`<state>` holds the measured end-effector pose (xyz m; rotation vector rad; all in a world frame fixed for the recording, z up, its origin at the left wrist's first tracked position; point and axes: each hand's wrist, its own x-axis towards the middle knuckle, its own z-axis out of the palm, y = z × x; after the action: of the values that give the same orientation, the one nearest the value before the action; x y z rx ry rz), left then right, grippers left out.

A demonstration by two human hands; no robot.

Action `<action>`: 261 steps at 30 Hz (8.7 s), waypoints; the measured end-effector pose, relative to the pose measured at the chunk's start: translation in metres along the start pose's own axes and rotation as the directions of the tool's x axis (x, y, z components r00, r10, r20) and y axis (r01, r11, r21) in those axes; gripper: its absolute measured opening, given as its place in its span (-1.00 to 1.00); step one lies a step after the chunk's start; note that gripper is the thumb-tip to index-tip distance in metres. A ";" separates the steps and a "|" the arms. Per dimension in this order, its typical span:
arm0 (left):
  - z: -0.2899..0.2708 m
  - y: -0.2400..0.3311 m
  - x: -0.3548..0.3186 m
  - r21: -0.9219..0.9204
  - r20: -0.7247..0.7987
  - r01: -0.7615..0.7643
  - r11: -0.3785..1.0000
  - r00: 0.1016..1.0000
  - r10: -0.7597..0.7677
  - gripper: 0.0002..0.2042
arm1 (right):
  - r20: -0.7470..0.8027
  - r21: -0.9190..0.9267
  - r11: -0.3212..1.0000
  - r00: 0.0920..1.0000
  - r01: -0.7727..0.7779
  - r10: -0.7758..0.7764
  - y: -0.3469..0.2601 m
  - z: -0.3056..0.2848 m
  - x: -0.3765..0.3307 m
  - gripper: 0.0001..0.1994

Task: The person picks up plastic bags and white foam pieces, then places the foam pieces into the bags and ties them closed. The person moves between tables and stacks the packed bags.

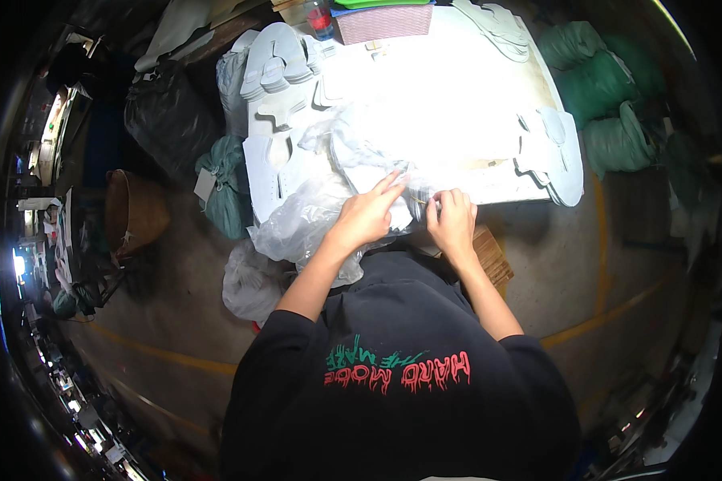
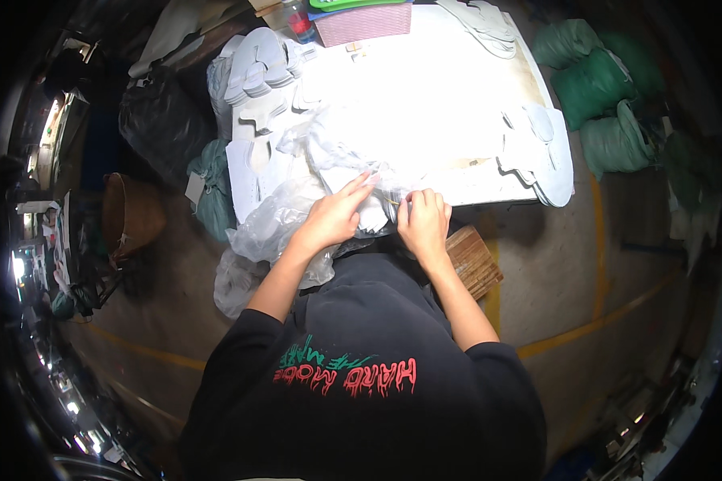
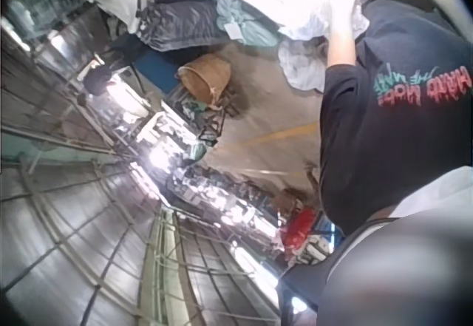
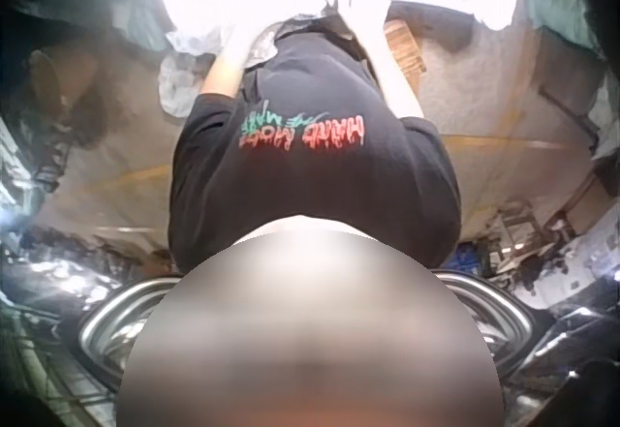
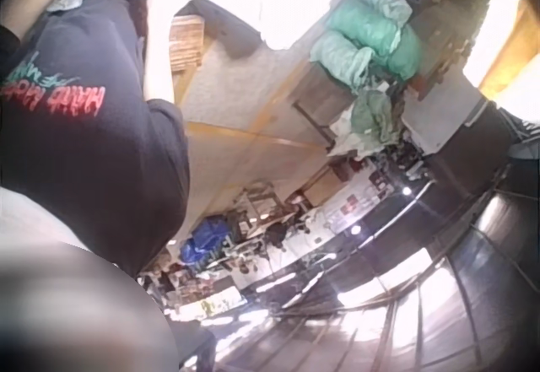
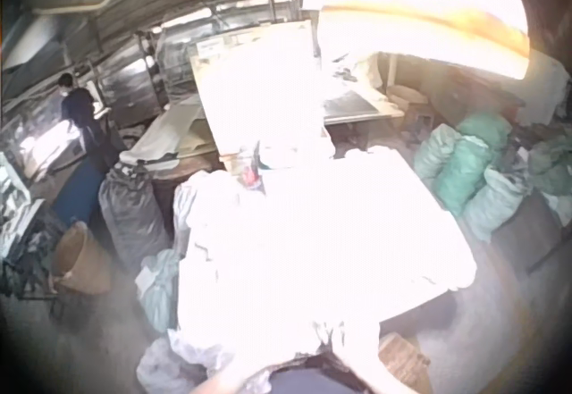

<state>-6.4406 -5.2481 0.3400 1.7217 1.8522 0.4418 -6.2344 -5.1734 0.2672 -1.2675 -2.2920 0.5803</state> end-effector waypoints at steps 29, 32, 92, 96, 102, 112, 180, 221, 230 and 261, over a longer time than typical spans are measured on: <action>-0.004 -0.021 0.032 0.020 -0.040 -0.016 1.000 0.999 0.016 -0.30 | 0.127 -0.385 0.904 0.981 0.185 -0.146 -0.009 0.022 0.026 -0.36; -0.005 -0.017 0.033 -0.028 -0.030 -0.023 0.999 0.999 0.022 -0.30 | 0.234 -0.354 0.885 0.945 0.301 -0.227 -0.004 0.022 0.030 -0.42; -0.145 0.089 -0.054 -0.838 -0.545 -0.521 0.162 0.814 -0.202 -0.64 | -0.359 0.893 -0.167 0.885 0.418 0.297 -0.135 -0.191 0.079 -0.74; -0.116 0.123 -0.066 -0.695 -0.493 -0.411 0.590 0.870 0.024 -0.44 | -0.143 0.989 0.013 0.986 0.145 -0.091 -0.165 -0.180 0.079 -0.61; -0.121 0.149 -0.059 -0.113 -0.410 -0.281 0.953 0.887 0.213 -0.49 | -0.173 0.984 0.027 0.983 0.175 -0.060 -0.179 -0.185 0.100 -0.39; -0.125 0.099 -0.039 -0.515 -0.728 -0.492 0.702 0.683 -0.056 -0.74 | 0.129 0.950 0.309 0.836 0.050 -0.533 -0.135 -0.112 0.091 -0.57; -0.094 0.007 0.028 -0.960 0.218 0.150 0.238 0.931 0.292 -0.17 | -0.086 0.514 0.858 0.994 -0.017 0.071 -0.121 -0.045 0.049 -0.80; -0.120 -0.017 0.086 -0.947 0.282 0.306 0.096 0.937 -0.205 -0.72 | -0.231 -0.159 0.923 0.895 0.351 -0.381 -0.139 -0.040 0.066 -0.88; -0.128 -0.069 0.099 -0.983 0.058 0.075 0.168 0.993 -0.105 -0.85 | -0.288 0.278 0.923 0.940 0.267 -0.185 -0.133 -0.057 0.049 -0.91; -0.116 0.029 0.030 -0.778 -0.222 -0.219 0.589 0.973 0.068 -0.64 | -0.331 0.755 0.654 0.888 0.047 0.319 -0.152 -0.060 0.065 -0.84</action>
<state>-6.4876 -5.1995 0.4427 1.1938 1.2570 1.3061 -6.3325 -5.1826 0.4130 -0.9991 -1.3230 1.0393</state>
